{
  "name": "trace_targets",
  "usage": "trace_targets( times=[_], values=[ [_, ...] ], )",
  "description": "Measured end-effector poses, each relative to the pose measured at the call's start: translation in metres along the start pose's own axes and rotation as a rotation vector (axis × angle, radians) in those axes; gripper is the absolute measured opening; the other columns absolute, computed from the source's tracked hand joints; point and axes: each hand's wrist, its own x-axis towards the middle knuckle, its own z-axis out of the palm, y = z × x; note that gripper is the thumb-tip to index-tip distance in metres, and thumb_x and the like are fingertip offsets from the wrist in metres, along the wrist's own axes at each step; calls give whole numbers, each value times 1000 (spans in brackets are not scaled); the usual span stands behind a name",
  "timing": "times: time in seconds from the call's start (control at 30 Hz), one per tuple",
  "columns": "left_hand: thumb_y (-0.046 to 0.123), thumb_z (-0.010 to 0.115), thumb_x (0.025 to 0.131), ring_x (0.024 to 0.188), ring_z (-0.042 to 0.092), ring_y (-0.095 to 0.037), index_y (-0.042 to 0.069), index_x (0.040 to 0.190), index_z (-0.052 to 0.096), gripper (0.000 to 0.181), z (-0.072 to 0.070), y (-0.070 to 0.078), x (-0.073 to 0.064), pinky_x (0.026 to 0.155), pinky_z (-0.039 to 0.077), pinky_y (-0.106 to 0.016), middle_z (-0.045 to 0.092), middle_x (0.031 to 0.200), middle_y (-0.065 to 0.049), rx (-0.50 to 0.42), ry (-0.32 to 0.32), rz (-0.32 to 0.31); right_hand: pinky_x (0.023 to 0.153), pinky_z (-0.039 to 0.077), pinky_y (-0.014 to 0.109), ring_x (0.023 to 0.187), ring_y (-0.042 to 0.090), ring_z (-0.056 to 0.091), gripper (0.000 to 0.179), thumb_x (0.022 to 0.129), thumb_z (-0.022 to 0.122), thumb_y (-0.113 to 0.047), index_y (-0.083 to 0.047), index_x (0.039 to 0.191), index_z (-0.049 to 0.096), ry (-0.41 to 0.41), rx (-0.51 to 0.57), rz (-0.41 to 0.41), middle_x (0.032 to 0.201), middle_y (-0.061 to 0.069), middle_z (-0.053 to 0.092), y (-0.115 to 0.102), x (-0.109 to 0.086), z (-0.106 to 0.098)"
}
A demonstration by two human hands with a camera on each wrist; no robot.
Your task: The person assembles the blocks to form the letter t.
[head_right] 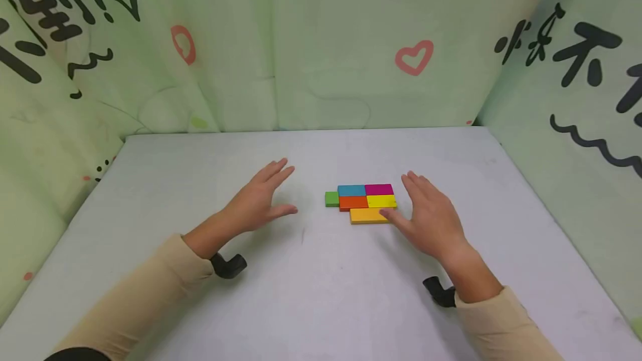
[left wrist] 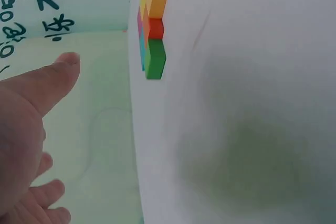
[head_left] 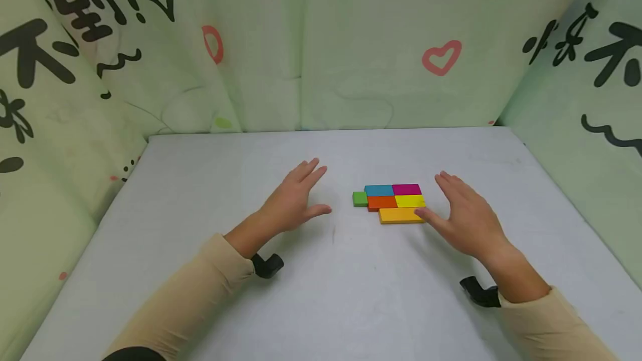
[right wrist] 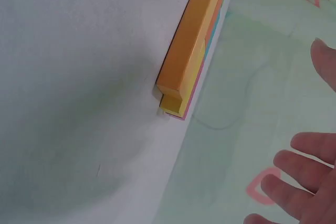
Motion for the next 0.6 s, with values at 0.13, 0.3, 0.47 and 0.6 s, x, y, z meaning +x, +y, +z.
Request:
trace_targets(
  times=[0.13, 0.3, 0.47, 0.6],
  values=[
    [37, 78, 89, 147, 27, -29, 9, 153, 40, 80, 10, 11, 12, 114, 29, -40, 33, 160, -8, -34, -28, 62, 104, 32, 67, 134, 50, 36, 79, 92, 69, -41, 9, 147, 41, -1, 27, 3, 149, 30, 40, -3, 2, 6],
    [32, 77, 90, 144, 32, -25, 10, 151, 44, 74, 23, 23, 27, 114, 30, -38, 42, 155, -5, -97, -87, 102, 102, 36, 65, 133, 49, 39, 79, 92, 70, -42, 6, 148, 40, -65, 70, 17, 149, 28, 42, -7, 4, 16],
    [35, 76, 90, 143, 34, -23, 12, 150, 46, 71, 34, 36, 42, 114, 30, -39, 46, 152, -2, -91, -140, 104, 102, 38, 63, 130, 47, 44, 72, 92, 72, -37, 4, 145, 45, -84, 108, 8, 144, 28, 48, -10, 4, 24],
    [39, 75, 90, 141, 36, -22, 16, 149, 49, 69, 42, 43, 51, 113, 32, -41, 49, 149, 0, -79, -154, 105, 101, 39, 63, 126, 46, 48, 67, 92, 73, -33, 4, 142, 49, -94, 122, 7, 138, 28, 53, -11, 4, 28]
  ],
)
